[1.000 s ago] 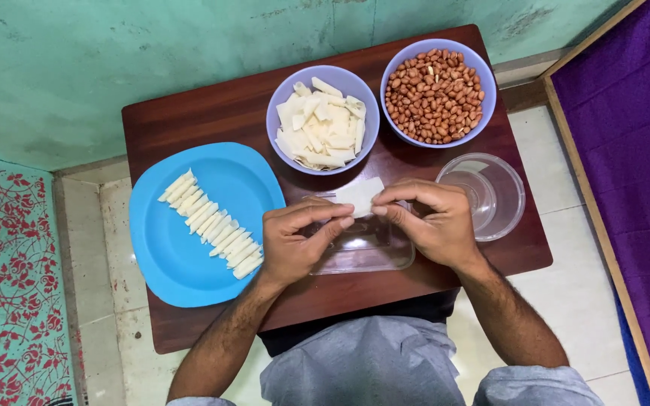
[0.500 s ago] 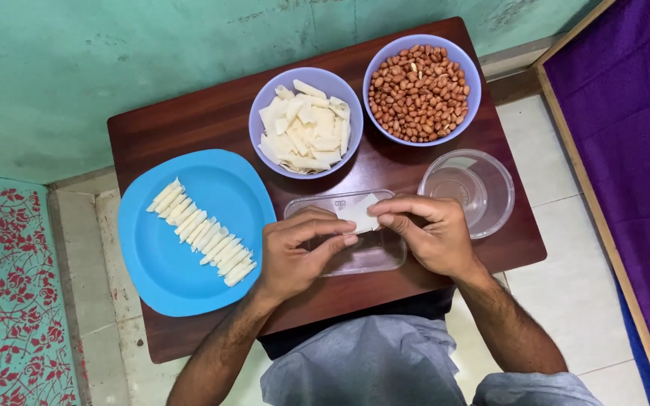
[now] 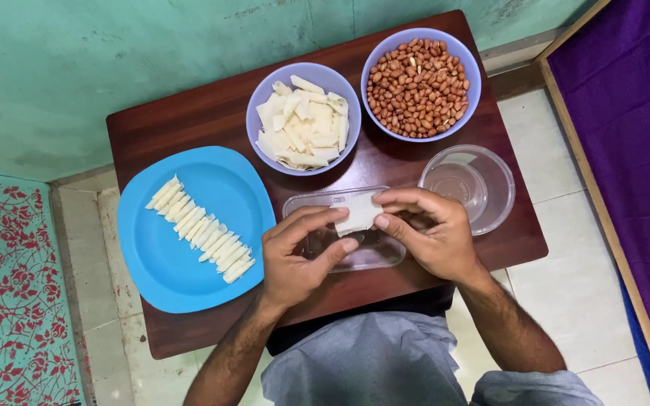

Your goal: Manually wrapping individual peanuts in thin vegetable slices and arranging them on a plate.

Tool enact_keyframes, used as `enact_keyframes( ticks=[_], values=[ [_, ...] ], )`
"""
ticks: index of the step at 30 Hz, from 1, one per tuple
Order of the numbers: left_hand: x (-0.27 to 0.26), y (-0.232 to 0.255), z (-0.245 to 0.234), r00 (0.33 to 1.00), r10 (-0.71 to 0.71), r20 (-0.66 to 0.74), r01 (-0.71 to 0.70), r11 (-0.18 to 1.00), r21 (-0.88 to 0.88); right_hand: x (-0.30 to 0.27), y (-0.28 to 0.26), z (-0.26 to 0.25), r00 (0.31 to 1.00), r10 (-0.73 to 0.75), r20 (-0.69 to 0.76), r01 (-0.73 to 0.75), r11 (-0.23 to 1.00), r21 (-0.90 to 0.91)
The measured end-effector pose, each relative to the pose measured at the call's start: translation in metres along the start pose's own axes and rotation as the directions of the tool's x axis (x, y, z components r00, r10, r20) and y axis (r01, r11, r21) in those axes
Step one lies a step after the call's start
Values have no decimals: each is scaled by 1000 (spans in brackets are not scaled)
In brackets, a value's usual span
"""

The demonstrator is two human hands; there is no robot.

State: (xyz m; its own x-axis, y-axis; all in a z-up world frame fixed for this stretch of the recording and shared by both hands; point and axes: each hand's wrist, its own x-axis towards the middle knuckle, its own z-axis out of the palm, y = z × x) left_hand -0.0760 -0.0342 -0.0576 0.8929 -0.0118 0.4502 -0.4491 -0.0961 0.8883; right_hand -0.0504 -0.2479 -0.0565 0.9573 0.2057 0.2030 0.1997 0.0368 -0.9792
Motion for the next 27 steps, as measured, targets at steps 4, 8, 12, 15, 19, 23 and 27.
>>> enact_keyframes(
  ticks=[4,8,12,15,19,23,27],
  values=[
    [-2,2,4,998,-43,-39,43,999,-13,-3,1,6,997,-82,4,82,994,-73],
    [-2,4,8,993,-94,-71,89,993,-72,-1,1,8,979,-190,74,199,968,-156],
    [-8,0,15,985,-151,-83,138,980,-146,-9,13,11,983,-173,63,178,981,-75],
    [-13,-3,14,976,-212,-49,200,962,-186,-17,12,18,995,-97,38,99,993,-59],
    [-22,-5,9,955,-292,44,295,932,-210,-31,23,15,996,-69,56,72,996,-53],
    [-31,-7,7,929,-328,174,355,920,-163,-42,23,11,999,-29,22,31,996,-86],
    [-53,-32,15,837,-539,95,530,752,-393,-66,50,6,965,258,-46,-243,948,206]
  ],
)
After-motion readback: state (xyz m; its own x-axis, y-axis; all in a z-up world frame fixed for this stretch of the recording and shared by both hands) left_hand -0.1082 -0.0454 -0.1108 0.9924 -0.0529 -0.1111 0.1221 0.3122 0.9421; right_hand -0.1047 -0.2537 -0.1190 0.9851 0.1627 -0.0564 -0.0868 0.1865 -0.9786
